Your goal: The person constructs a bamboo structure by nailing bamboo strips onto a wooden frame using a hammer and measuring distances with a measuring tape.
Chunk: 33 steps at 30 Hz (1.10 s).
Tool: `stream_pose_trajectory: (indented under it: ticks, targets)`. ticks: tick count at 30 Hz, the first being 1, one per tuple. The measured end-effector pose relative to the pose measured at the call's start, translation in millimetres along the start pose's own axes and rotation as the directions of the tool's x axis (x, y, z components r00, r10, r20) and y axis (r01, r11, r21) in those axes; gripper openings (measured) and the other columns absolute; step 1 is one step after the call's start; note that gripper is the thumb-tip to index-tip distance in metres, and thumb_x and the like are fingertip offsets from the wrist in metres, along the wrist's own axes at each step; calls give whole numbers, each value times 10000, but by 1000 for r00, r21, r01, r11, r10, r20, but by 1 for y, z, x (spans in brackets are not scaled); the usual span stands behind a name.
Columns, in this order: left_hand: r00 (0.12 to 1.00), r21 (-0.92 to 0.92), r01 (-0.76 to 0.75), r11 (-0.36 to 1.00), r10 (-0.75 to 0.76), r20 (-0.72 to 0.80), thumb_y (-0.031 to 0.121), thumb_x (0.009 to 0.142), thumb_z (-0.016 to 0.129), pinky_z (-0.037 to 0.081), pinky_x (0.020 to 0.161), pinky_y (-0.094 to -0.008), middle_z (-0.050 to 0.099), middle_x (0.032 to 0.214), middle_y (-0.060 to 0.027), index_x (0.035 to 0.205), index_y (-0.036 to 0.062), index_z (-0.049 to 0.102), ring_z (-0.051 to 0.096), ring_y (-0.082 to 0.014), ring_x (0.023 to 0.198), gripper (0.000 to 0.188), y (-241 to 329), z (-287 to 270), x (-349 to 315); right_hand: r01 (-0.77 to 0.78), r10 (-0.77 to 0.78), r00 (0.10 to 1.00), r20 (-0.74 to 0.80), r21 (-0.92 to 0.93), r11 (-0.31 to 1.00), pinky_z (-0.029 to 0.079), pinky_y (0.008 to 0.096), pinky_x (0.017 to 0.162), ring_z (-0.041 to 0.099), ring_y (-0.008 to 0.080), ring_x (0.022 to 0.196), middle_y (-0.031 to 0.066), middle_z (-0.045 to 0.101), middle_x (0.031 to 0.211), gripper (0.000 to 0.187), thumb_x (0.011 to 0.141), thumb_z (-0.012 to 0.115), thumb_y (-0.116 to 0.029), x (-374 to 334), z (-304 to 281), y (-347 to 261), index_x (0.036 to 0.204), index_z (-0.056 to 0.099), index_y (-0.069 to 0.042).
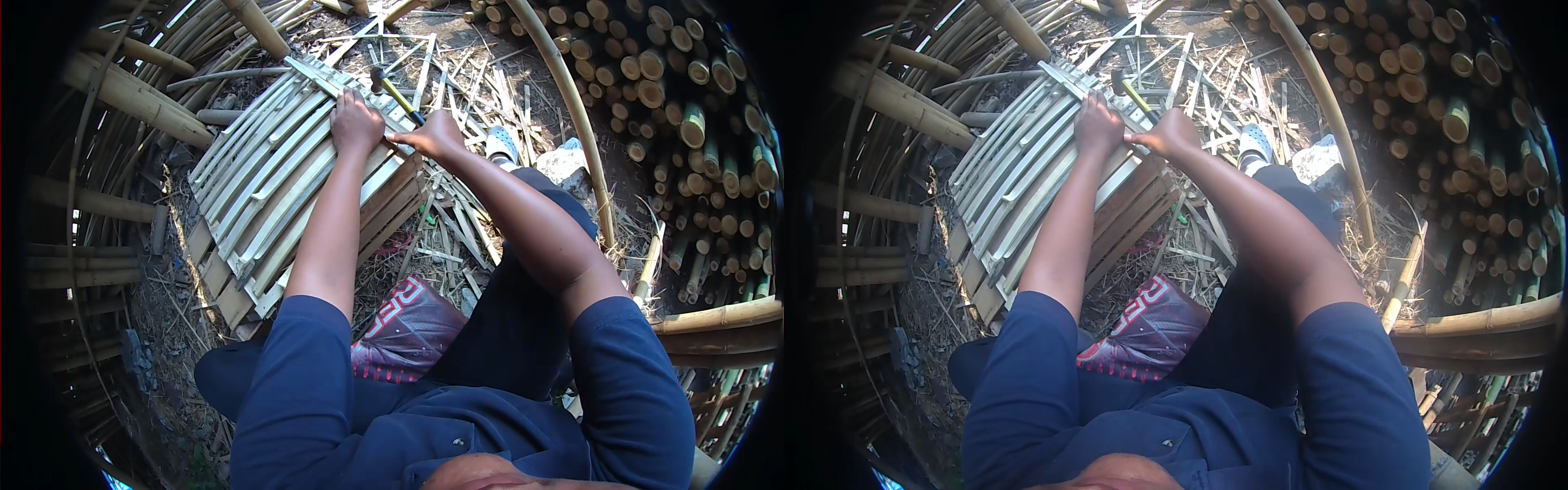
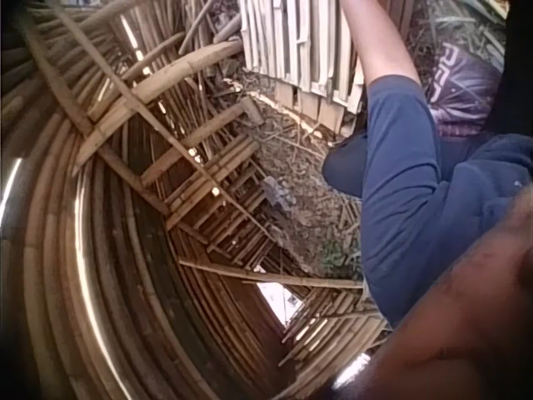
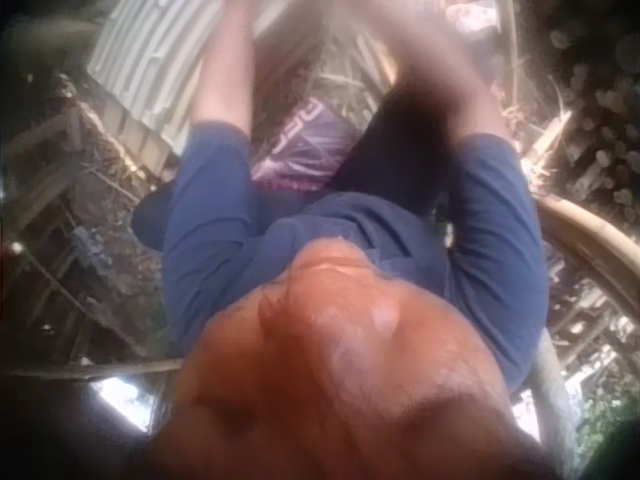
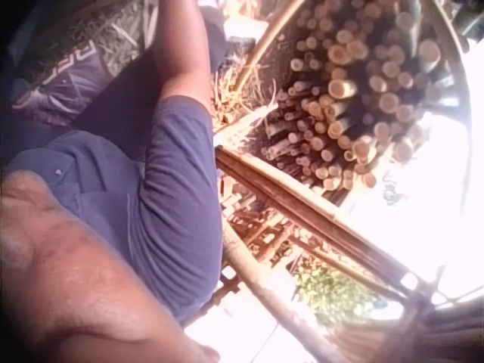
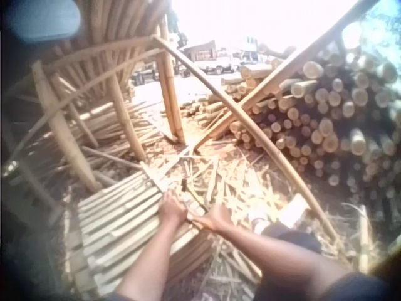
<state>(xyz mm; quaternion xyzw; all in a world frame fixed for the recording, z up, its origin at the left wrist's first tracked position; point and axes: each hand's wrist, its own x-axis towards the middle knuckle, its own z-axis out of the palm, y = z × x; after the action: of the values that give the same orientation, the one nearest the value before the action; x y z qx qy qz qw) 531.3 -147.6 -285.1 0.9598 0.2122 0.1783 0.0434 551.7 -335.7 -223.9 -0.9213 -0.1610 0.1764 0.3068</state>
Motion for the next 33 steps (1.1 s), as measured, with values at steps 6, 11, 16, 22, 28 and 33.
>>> stream_pose_trajectory:
  ticks: [6, 11, 16, 22, 28, 33]
  targets:
    - [1000, 17, 6, 1000, -7, 14, 247, 944, 474, 338, 1203, -425, 419, 1613, -206, 1508, -56, 449, 376, -300, 1514, 641, -2, -5, -1, 19, -22, 1000, 20, 124, 992, 501, 407, 596, 646, 235, 631, 153, 693, 708, 555, 677, 940, -458, 11, 10, 6, 671, 691, 38]
    - [1000, -11, 11, 1000, -11, 29, 258, 963, 466, 334, 1208, -421, 411, 1620, -200, 1512, -62, 441, 371, -292, 1519, 636, 9, -8, -1, 11, -9, 1000, -12, 150, 989, 492, 369, 538, 649, 193, 567, 124, 661, 615, 447, 692, 898, -340, 31, 17, 22, 628, 684, 47]
    - [999, 14, 27, 1000, -28, 33, 255, 962, 468, 337, 1207, -421, 411, 1620, -200, 1518, -59, 434, 371, -287, 1519, 639, -2, -8, -4, -35, 28, 996, 88, 76, 997, 550, 417, 726, 723, 309, 824, 209, 719, 845, 318, 729, 811, -203, 16, 4, -2, 832, 722, 84]
    - [1000, -12, 14, 1000, -14, 11, 250, 958, 469, 339, 1206, -422, 425, 1611, -197, 1511, -54, 448, 377, -285, 1515, 631, 3, -8, -3, -97, 96, 989, 116, 3, 995, 576, 431, 838, 759, 354, 960, 233, 759, 989, 353, 761, 804, -192, 6, -7, -10, 1000, 762, 65]
    - [1000, -6, 17, 1000, -17, -5, 246, 959, 471, 345, 1200, -424, 431, 1606, -196, 1502, -48, 465, 383, -292, 1510, 618, 2, -6, -2, -6, 11, 992, 127, -37, 999, 581, 426, 817, 763, 347, 930, 227, 763, 962, 356, 770, 830, -247, 7, -8, -6, 955, 778, 53]
    - [1000, -10, 12, 1000, -12, -18, 255, 966, 468, 346, 1197, -421, 439, 1599, -196, 1499, -42, 474, 387, -296, 1505, 609, 2, -3, -1, 60, -58, 987, 150, -8, 998, 572, 418, 749, 755, 329, 843, 231, 750, 899, 382, 796, 832, -284, 9, -11, -1, 870, 761, 83]
